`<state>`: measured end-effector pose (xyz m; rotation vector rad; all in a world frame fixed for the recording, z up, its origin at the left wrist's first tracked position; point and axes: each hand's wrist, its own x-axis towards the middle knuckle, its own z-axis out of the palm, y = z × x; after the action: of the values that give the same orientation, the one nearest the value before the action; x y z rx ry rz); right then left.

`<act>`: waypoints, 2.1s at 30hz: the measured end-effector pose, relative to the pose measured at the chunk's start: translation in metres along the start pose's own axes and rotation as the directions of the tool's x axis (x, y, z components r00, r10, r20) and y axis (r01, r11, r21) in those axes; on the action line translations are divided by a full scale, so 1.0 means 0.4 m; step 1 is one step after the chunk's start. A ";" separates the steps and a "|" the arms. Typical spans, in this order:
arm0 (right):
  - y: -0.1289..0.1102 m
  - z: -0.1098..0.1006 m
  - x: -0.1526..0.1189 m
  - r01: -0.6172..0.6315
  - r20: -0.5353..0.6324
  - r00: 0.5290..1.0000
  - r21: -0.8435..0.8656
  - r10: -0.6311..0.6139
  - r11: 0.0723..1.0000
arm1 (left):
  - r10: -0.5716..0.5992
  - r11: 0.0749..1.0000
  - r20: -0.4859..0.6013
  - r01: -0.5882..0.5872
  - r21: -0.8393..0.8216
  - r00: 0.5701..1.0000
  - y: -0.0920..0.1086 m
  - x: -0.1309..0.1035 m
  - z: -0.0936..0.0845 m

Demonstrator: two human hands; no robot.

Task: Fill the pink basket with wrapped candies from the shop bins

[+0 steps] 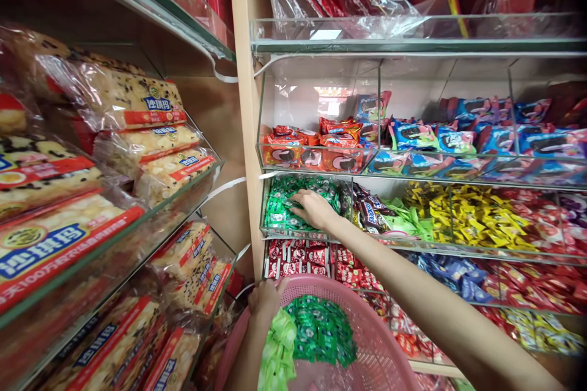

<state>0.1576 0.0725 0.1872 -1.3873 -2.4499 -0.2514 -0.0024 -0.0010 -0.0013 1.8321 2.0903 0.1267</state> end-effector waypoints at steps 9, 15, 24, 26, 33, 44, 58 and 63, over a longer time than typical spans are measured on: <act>0.020 -0.016 0.006 0.032 -0.075 0.997 0.213 -0.016 0.977 | 0.000 1.000 0.011 0.000 -0.004 1.000 0.008 -0.008 -0.011; 0.026 -0.006 0.008 -0.002 -0.010 1.000 0.236 0.005 0.972 | -0.016 1.000 0.028 0.016 -0.010 0.999 0.008 -0.009 -0.016; 0.005 -0.016 -0.005 0.006 -0.023 1.000 0.121 -0.003 0.993 | -0.013 1.000 0.022 0.013 -0.012 1.000 0.006 -0.007 -0.011; -0.001 -0.014 -0.006 0.008 -0.003 1.000 0.091 -0.008 0.996 | -0.010 1.000 0.022 0.010 -0.006 1.000 0.006 -0.006 -0.011; 0.021 0.003 0.007 0.025 -0.023 1.000 0.176 -0.022 0.984 | -0.007 1.000 0.011 0.007 -0.006 1.000 0.003 -0.003 -0.005; 0.028 0.033 0.018 0.095 -0.087 0.994 0.292 -0.072 0.952 | -0.013 1.000 0.021 0.013 0.006 1.000 0.006 -0.001 -0.007; 0.005 0.007 0.008 0.045 0.123 0.975 0.705 -0.184 0.707 | -0.004 1.000 0.007 0.004 0.002 1.000 0.004 -0.003 -0.004; -0.013 -0.002 0.007 0.044 0.176 0.970 0.542 -0.165 0.839 | -0.001 1.000 0.005 0.001 -0.001 1.000 0.001 -0.001 0.002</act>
<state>0.1519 0.0719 0.1890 -1.0715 -2.4877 0.5589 -0.0017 -0.0013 -0.0021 1.8295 2.0873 0.1227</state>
